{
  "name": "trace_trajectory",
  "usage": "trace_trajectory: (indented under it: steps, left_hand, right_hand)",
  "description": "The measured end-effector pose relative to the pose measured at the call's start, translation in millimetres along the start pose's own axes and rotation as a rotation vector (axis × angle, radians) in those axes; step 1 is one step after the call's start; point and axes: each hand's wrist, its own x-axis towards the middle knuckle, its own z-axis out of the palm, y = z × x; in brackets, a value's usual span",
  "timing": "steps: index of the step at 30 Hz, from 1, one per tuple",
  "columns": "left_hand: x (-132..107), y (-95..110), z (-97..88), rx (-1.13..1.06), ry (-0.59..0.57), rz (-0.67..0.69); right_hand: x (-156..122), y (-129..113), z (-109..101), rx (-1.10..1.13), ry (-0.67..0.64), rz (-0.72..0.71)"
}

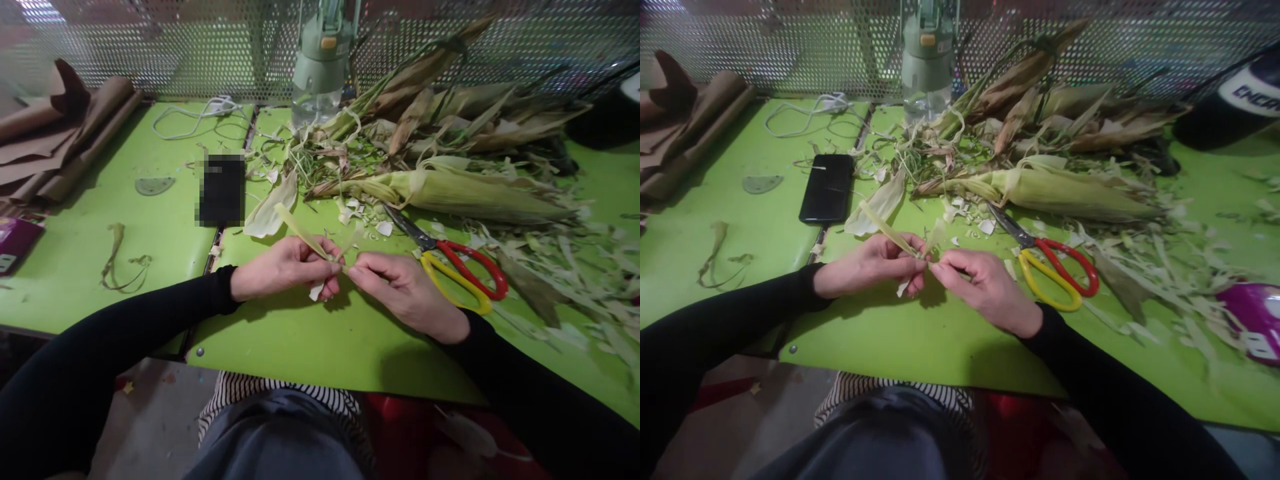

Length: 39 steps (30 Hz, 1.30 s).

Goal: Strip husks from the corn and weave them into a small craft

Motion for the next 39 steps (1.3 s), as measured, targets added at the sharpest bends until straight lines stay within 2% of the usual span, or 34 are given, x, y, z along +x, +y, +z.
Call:
trace_trajectory:
  steps: [3, 7, 10, 12, 13, 15, 16, 17, 18, 20, 21, 25, 28, 31, 33, 35, 37, 39]
  left_hand:
    - [2, 0, -4.0, -0.1, 0.051, 0.043]
    - [5, -5, -4.8, -0.266, -0.024, -0.009]
    - [6, -10, -0.3, -0.238, -0.019, 0.023]
    - [6, -12, 4.6, -0.21, 0.034, 0.043]
    - [6, -13, 7.1, -0.211, 0.07, 0.04]
    - [5, -13, 12.1, -0.237, 0.169, 0.035]
    - [5, -13, 14.2, -0.253, 0.219, 0.038]
    - [5, -13, 16.0, -0.264, 0.262, 0.044]
    - [5, -13, 17.5, -0.271, 0.3, 0.053]
    - [6, -13, 19.3, -0.287, 0.368, 0.065]
    - [7, -13, 19.6, -0.297, 0.396, 0.067]
    - [11, -15, 17.5, -0.318, 0.404, 0.114]
    - [13, -15, 13.1, -0.298, 0.389, 0.172]
    - [14, -14, 8.1, -0.199, 0.416, 0.188]
    - [14, -13, 5.2, -0.112, 0.428, 0.18]
    - [14, -12, 2.9, -0.004, 0.406, 0.135]
    - [12, -11, 1.2, 0.14, 0.335, 0.071]
    - [10, -10, 0.5, 0.284, 0.238, 0.035]
  right_hand:
    - [2, 7, -5, 0.076, 0.123, 0.073]
    - [4, 12, -8, 0.163, 0.342, 0.15]
    - [5, 13, -6, 0.18, 0.313, 0.144]
    - [5, 12, -4, 0.104, 0.393, 0.056]
    - [5, 11, -3, 0.024, 0.498, -0.026]
    - [4, 9, -1, -0.227, 0.695, -0.268]
    - [3, 8, 0, -0.369, 0.71, -0.397]
    - [2, 6, 3, -0.5, 0.657, -0.505]
    - [1, 5, 7, -0.611, 0.549, -0.579]
    - [0, 3, 17, -0.737, 0.362, -0.579]
    - [-1, 3, 22, -0.775, 0.336, -0.558]
    - [0, 6, 36, -0.814, 0.378, -0.448]
    - [0, 7, 35, -0.817, 0.419, -0.398]
    - [-3, 3, 31, -0.913, 0.408, -0.38]
    - [-6, -1, 28, -1.004, 0.364, -0.413]
    - [-8, -6, 24, -1.054, 0.313, -0.523]
    - [-9, -9, 21, -0.997, 0.28, -0.646]
    - [-8, -10, 17, -0.827, 0.285, -0.633]
